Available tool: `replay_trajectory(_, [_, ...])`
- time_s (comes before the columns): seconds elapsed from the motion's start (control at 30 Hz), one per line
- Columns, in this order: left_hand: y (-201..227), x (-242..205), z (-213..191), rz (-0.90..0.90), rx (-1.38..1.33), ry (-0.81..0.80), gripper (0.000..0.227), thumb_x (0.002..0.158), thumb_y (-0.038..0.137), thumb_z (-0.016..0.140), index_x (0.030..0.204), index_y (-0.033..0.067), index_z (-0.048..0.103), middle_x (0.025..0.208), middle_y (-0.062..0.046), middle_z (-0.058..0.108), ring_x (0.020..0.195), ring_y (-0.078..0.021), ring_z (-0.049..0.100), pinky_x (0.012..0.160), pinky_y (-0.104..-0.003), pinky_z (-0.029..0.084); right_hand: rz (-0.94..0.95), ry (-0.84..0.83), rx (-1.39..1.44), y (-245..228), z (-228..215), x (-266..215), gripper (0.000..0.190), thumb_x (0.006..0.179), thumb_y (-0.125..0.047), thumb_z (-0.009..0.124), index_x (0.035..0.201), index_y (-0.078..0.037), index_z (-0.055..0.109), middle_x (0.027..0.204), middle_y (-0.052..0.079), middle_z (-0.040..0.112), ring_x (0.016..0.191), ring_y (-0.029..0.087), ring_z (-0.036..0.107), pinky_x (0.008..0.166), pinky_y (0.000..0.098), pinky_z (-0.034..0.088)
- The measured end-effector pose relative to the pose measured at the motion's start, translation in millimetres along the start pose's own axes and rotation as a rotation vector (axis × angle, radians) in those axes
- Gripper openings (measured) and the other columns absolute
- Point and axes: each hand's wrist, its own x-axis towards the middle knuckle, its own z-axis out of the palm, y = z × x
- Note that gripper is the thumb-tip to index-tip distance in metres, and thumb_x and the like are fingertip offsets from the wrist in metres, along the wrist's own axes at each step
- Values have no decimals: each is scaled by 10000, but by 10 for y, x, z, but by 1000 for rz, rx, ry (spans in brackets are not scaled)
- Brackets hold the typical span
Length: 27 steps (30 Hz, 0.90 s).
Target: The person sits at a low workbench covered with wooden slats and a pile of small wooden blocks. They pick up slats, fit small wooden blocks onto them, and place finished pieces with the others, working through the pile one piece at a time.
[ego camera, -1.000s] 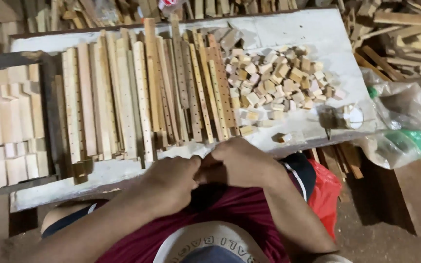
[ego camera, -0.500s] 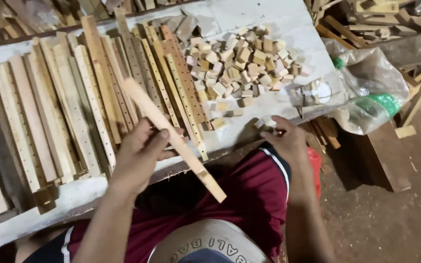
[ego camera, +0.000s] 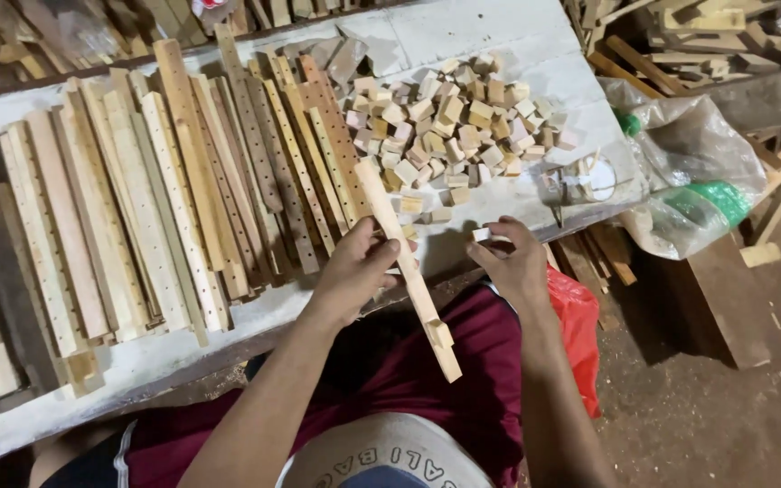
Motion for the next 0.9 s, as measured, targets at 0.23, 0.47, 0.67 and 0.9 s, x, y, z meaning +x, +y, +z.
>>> replay_trajectory(0.23, [94,-118,43,-12,-24,12,734,956,232,647,1555,-23,308,1459,-391,403,1191,-366,534,773,-536,609,-117,-62,354,-861,101,-178,490,694,-26,971,1003,77,605,1138,201,664,967,221,705,871,318,604])
replay_trajectory(0.47, [-175,-154,-235,131,37,40,877,947,367,692,1525,-129,259,1425,-423,430,1274,-479,518,872,-552,571,-32,-122,483,-1511,217,-394,399,688,-26,954,882,45,611,1110,181,698,1019,203,678,876,352,620])
replay_trajectory(0.67, [-50,-279,-279,270,7,36,564,989,268,624,1450,-15,463,1269,-288,644,1142,-328,631,860,-521,595,-19,-153,414,-1680,235,-501,315,806,-54,874,1069,35,724,1027,144,703,921,151,667,882,347,632])
replay_trajectory(0.9, [275,-543,-185,343,141,99,557,976,213,602,1448,-43,455,1351,-337,584,1292,-475,539,1005,-663,426,-138,-272,293,-1912,277,-669,320,953,-111,713,1238,34,697,919,185,725,855,200,699,880,441,640])
